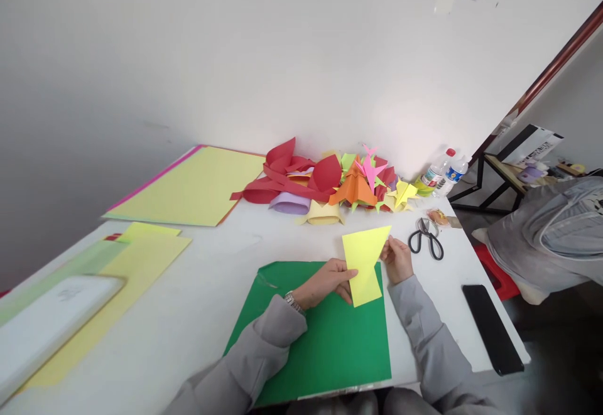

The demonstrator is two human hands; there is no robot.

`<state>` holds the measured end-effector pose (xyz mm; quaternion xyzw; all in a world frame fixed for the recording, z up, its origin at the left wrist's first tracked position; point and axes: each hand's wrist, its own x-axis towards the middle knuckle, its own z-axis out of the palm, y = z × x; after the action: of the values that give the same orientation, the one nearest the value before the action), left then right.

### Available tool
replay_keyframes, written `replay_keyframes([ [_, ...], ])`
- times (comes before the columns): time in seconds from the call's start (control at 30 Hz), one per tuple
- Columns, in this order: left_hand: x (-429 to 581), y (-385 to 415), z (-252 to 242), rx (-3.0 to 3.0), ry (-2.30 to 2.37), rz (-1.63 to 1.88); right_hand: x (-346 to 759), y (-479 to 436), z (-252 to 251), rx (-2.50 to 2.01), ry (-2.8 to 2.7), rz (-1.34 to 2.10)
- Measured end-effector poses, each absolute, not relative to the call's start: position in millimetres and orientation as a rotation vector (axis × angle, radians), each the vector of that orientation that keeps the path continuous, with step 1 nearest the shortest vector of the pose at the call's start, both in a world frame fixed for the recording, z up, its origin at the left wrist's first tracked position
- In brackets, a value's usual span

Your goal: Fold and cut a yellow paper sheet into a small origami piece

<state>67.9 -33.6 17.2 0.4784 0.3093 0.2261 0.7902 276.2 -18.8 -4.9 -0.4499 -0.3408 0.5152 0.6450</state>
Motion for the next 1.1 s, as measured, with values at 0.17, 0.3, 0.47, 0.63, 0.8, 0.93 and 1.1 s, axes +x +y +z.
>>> replay_keyframes([
  [0.17,63,-26,14,0.973,0.739,0.629,281,-18,0,-1.019,-0.802,1.247],
  [0.3,66,-27,17,0.992,0.723,0.681,260,-28,-3,-1.059,-0.921,1.375],
  [0.47,60,-23,17,0.988,0.665,0.759,252,-34,-2,-1.048,-0.872,1.345],
  [0.63,56,-18,12,0.904,0.487,0.841,250,-39,8,-0.98,-0.817,1.504],
  [0.8,62,-25,12,0.901,0.384,0.75,219,-55,5,-0.93,-0.902,1.849],
  [0.93,59,-31,12,0.831,0.363,0.693,206,-59,-3,-1.117,-1.168,1.818],
  [1.1,52,-24,15,0.644,0.446,0.956,267,-40,4,-1.651,-1.219,0.774],
])
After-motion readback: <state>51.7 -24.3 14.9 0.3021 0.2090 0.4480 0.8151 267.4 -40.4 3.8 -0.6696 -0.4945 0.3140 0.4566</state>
